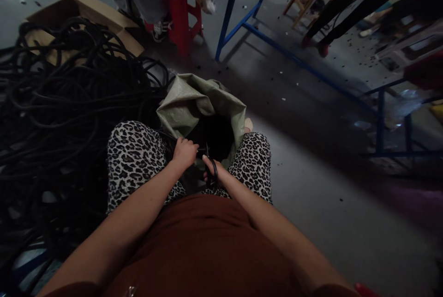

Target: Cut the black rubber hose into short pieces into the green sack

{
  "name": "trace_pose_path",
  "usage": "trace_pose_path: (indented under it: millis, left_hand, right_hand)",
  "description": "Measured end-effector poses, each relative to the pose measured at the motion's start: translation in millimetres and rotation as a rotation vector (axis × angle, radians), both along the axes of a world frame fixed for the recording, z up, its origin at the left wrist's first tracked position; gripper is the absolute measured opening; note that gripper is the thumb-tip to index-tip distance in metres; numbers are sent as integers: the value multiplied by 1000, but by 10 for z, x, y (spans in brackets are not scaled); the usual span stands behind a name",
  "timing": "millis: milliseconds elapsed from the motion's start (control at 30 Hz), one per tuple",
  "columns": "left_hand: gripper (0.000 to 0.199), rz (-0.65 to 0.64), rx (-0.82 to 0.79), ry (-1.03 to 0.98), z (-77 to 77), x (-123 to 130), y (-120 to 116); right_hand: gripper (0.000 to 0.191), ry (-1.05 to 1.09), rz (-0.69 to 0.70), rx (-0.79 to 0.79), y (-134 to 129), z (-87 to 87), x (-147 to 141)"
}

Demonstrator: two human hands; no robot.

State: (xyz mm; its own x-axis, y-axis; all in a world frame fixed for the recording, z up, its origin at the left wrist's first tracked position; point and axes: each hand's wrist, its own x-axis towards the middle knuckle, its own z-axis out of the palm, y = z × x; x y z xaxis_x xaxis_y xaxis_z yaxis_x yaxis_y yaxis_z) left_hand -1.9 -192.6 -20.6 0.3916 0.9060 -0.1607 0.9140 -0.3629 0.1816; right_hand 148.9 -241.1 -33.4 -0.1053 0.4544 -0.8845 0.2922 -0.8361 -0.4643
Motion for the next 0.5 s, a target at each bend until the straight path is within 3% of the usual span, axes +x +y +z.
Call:
trace_pose_path:
  millis: [300, 500]
  left_hand:
    - [24, -11, 6, -18, 19, 3, 17]
    - [22, 12, 79, -11, -8, -88, 75]
  right_hand:
    - [43, 12, -61, 72, 6, 91, -4]
    - [34, 8, -115, 120, 4, 64, 11]
